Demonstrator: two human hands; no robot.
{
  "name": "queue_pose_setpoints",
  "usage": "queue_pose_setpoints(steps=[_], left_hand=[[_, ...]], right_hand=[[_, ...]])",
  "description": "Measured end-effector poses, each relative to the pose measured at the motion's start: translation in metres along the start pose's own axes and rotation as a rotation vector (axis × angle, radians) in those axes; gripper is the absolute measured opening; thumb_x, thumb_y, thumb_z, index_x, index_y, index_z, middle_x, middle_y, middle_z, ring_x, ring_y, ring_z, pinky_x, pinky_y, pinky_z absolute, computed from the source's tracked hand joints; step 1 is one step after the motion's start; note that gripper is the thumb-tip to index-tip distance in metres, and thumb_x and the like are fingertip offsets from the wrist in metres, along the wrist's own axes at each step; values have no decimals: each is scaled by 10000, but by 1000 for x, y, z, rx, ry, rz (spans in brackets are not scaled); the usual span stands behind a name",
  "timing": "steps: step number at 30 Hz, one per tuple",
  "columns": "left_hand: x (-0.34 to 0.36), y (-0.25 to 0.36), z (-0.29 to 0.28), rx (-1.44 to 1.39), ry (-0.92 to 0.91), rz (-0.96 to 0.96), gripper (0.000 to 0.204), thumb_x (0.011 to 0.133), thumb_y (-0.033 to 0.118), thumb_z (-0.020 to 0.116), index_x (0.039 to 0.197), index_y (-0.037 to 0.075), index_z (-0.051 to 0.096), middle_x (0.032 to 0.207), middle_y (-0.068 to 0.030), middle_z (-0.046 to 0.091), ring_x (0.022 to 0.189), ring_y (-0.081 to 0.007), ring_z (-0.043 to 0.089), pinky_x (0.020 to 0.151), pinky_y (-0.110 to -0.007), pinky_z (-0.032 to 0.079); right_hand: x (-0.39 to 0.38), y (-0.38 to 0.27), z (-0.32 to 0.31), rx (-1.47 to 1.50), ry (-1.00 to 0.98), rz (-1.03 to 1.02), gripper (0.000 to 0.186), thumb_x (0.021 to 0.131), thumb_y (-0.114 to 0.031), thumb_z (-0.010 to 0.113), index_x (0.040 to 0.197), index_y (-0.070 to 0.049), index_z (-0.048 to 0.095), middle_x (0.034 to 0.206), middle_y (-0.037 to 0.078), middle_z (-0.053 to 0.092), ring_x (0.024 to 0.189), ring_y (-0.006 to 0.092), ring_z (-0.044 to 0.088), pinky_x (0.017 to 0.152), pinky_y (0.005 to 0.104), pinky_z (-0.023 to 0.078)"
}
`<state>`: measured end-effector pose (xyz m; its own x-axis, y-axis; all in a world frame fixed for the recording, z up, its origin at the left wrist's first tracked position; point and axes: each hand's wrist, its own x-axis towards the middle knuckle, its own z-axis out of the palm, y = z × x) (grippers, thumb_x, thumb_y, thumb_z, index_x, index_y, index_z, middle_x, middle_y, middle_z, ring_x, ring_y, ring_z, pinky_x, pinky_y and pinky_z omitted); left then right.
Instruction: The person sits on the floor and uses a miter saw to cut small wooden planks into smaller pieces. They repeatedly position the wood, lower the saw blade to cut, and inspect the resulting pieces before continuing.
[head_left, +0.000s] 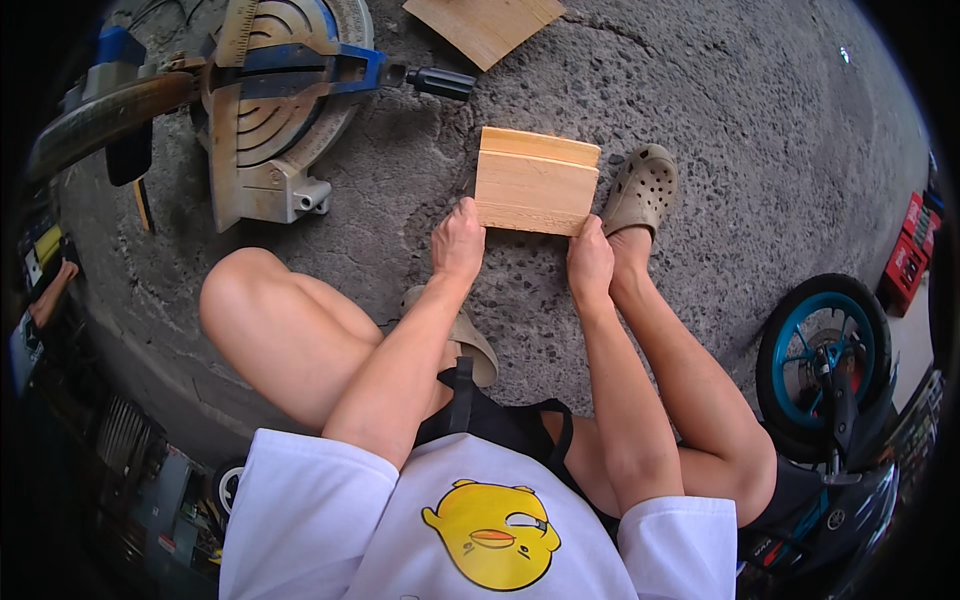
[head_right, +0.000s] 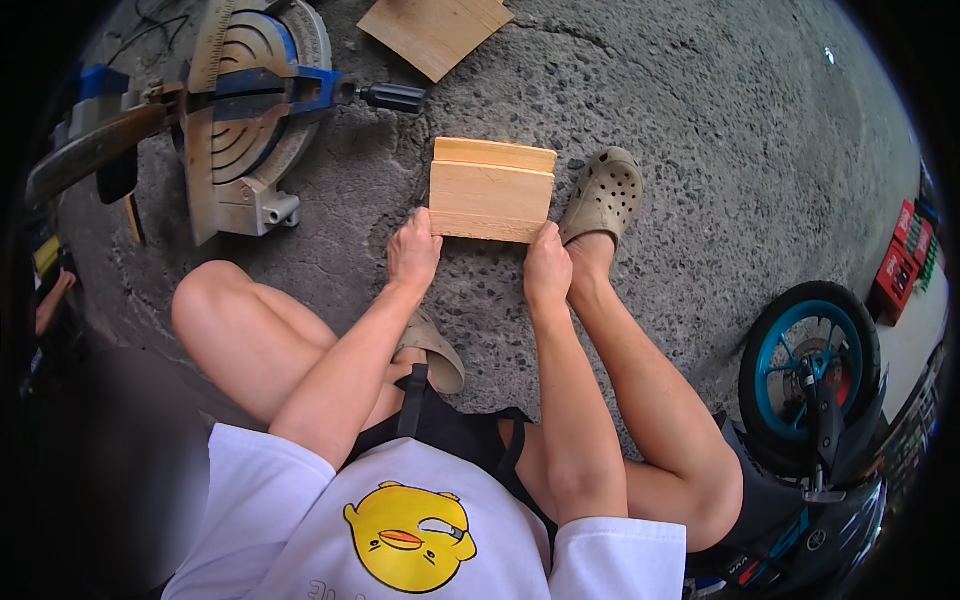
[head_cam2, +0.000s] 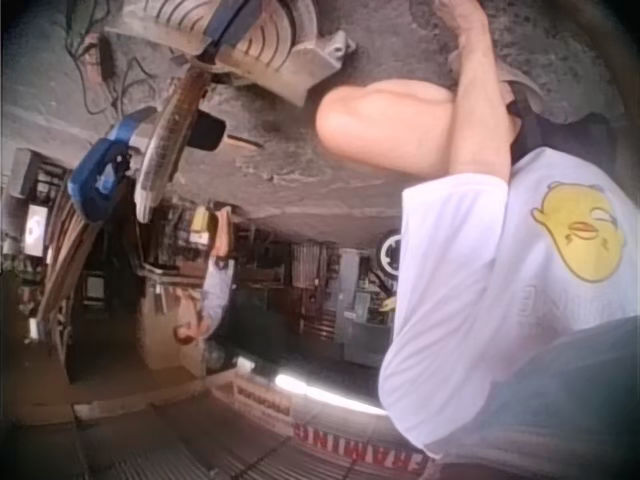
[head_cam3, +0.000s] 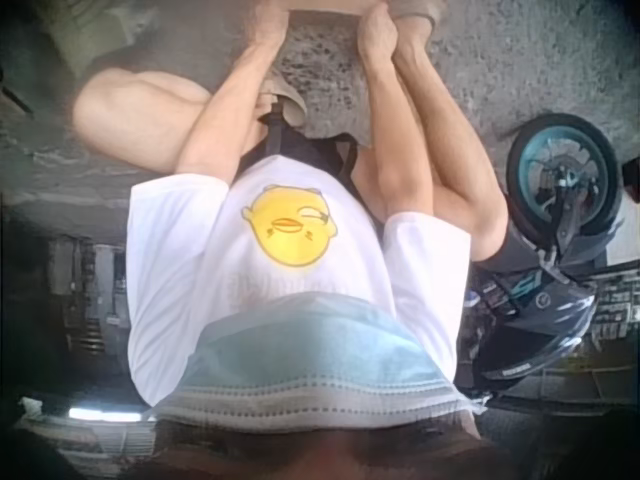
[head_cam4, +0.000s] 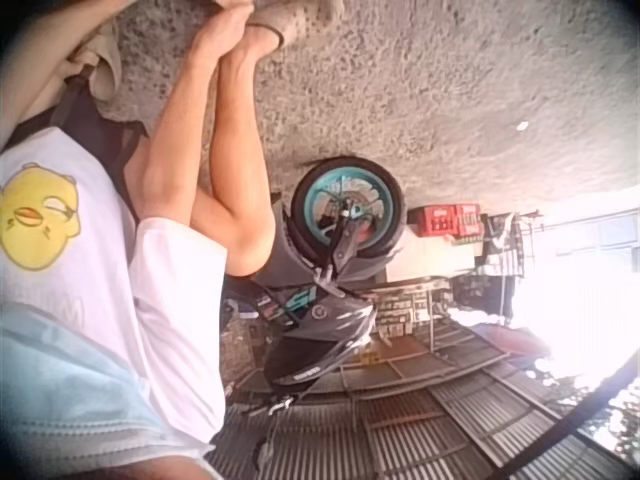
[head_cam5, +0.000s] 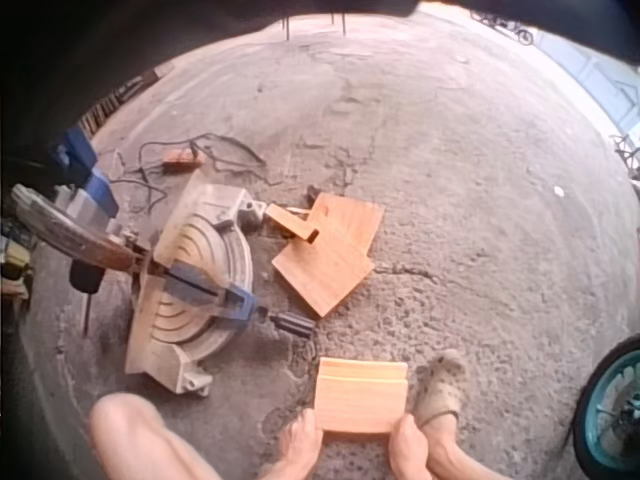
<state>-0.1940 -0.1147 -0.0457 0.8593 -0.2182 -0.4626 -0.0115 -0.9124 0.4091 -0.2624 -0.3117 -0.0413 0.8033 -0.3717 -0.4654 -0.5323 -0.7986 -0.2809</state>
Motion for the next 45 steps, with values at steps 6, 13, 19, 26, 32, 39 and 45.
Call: queue_pose_setpoints(steps=[6,13,19,26,32,39,45], left_hand=[[3,0,2,-1,-35,-55,357,750,76,739,970,12,466,880,-206,652,817,-402,646,707,-479,526],[3,6,-1,39,-65,-103,286,797,90,681,980,3,479,897,-210,649,835,-374,657,717,-459,540],[-5,23,-10,-260,39,-157,435,820,251,710,1083,-3,473,1120,-202,564,1138,-358,516,926,-443,449],[-6,19,-9,-714,240,-584,399,876,247,664,1126,12,461,1047,-212,610,978,-381,594,857,-449,460],[8,-47,-68,-310,1,-598,334,859,255,680,1149,120,584,1055,-131,675,1101,-287,544,972,-406,406],[5,-47,-89,-97,472,-392,397,840,136,614,1206,27,506,1190,-190,547,1150,-355,491,976,-456,405],[14,27,-37,-217,-70,-133,678,825,375,680,1367,48,437,1492,-198,247,1323,-368,335,1084,-462,317]], right_hand=[[0,2,4,-29,17,-19,51,890,-18,453,937,1,444,843,240,634,750,411,640,636,492,517],[0,2,1,-11,-33,10,64,883,-18,466,938,-1,441,889,246,625,787,430,634,669,505,511],[-7,-25,-22,273,20,-31,385,874,-224,635,1089,46,465,1117,260,550,1064,419,541,857,477,462],[-17,-59,-10,251,122,155,556,895,-380,632,1173,72,466,1110,252,514,1055,420,485,897,494,410],[11,-42,-7,204,238,266,622,891,-350,626,1281,86,414,1230,260,473,1132,419,477,958,467,407],[46,-65,-1,407,87,457,846,779,-432,734,1337,71,343,1301,324,414,1217,468,439,1027,466,387],[46,-90,-2,452,74,716,802,753,-480,739,1269,49,428,1262,251,521,1202,374,511,1004,447,420]])
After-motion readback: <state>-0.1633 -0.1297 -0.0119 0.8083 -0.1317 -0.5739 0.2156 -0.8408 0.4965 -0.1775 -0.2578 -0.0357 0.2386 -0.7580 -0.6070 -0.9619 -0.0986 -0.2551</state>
